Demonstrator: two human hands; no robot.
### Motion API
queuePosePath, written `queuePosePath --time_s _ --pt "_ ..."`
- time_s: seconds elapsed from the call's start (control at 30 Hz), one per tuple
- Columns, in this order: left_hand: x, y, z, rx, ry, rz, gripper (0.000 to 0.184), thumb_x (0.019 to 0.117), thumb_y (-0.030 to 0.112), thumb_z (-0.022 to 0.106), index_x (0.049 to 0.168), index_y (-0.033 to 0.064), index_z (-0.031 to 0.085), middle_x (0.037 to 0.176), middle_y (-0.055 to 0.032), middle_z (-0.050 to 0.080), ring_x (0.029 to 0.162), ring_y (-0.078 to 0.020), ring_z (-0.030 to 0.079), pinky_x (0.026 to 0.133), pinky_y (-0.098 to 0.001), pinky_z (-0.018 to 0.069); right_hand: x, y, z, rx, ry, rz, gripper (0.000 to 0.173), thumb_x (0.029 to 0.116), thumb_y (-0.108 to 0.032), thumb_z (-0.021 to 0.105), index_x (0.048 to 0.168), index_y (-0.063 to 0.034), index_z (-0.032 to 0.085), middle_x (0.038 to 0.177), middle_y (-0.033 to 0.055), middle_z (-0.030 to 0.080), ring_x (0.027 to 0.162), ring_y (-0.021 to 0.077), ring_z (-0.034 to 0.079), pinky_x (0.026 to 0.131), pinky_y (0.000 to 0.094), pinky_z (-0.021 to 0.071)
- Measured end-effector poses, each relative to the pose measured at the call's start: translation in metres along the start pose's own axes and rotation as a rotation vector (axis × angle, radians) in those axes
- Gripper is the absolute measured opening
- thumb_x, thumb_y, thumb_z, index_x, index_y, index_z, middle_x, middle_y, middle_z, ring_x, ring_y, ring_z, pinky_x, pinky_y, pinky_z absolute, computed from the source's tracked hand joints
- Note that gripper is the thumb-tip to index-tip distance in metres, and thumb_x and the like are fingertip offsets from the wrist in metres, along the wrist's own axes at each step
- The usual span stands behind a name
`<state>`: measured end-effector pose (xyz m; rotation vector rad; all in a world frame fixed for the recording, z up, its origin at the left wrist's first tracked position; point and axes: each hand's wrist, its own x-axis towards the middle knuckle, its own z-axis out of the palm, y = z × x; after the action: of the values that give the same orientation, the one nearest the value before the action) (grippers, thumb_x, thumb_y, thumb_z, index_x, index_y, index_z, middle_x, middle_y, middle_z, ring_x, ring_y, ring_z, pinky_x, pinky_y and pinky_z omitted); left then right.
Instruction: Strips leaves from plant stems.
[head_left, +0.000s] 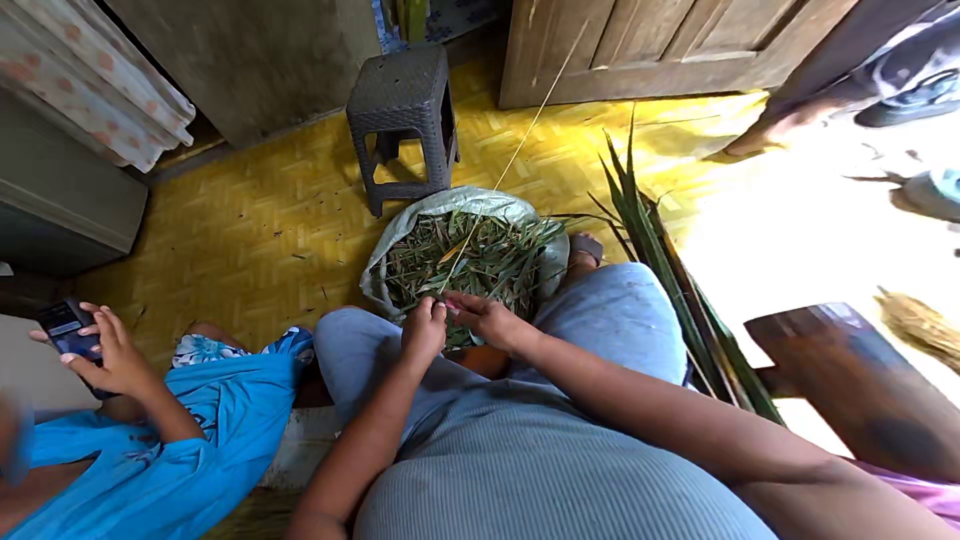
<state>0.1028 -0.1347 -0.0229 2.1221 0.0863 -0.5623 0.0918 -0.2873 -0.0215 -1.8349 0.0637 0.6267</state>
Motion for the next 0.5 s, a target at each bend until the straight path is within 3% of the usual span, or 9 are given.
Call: queuePosePath --time_s 0.13,0.27,0.43,0.5 --pt "-0.0001 0.0001 0.0011 0.014 -0.019 0.012 0.036 0.1130 0.021 0.039 0.131 -0.0020 0.060 0.091 -0.0125 0.063 0.080 -0.0199 0.060 0.080 -0.0391 0.0512 0.0047 0.0040 0.0000 0.017 0.025 0.026 0.044 0.1102 -0.023 0.050 0.152 -0.0099 0.048 0.123 0.0152 0.066 0.098 0.0183 0.063 0.089 0.0365 0.0494" --pt "-0.0015 0.0023 0.0003 0.127 -0.031 -0.013 0.040 0.1130 0.023 0.038 0.140 -0.0006 0.056 0.105 -0.0188 0.068 0.096 -0.0292 0.066 0.092 -0.0483 0.0518 0.0065 0.0064 0.0008 0.064 0.052 0.029 0.042 0.1088 -0.019 0.053 0.149 -0.0085 0.052 0.123 0.0145 0.066 0.097 0.0166 0.062 0.088 0.0345 0.0493" --pt "-0.0041 0.0062 0.0029 0.154 -0.023 -0.027 0.042 0.1133 0.024 0.037 0.145 0.0009 0.052 0.112 -0.0212 0.068 0.103 -0.0317 0.066 0.096 -0.0504 0.0510 0.0088 0.0094 -0.0006 -0.007 0.093 0.008 0.043 0.1080 -0.021 0.055 0.149 -0.0104 0.053 0.133 0.0167 0.065 0.116 0.0261 0.064 0.103 0.0461 0.0475" --pt "-0.0042 0.0052 0.0035 0.146 -0.026 -0.027 0.043 0.1131 0.024 0.037 0.147 0.0018 0.051 0.112 -0.0214 0.068 0.103 -0.0318 0.066 0.096 -0.0505 0.0507 0.0083 0.0086 -0.0022 0.013 0.103 0.013 0.043 0.1079 -0.020 0.055 0.150 -0.0098 0.052 0.135 0.0170 0.063 0.118 0.0258 0.063 0.104 0.0455 0.0470"
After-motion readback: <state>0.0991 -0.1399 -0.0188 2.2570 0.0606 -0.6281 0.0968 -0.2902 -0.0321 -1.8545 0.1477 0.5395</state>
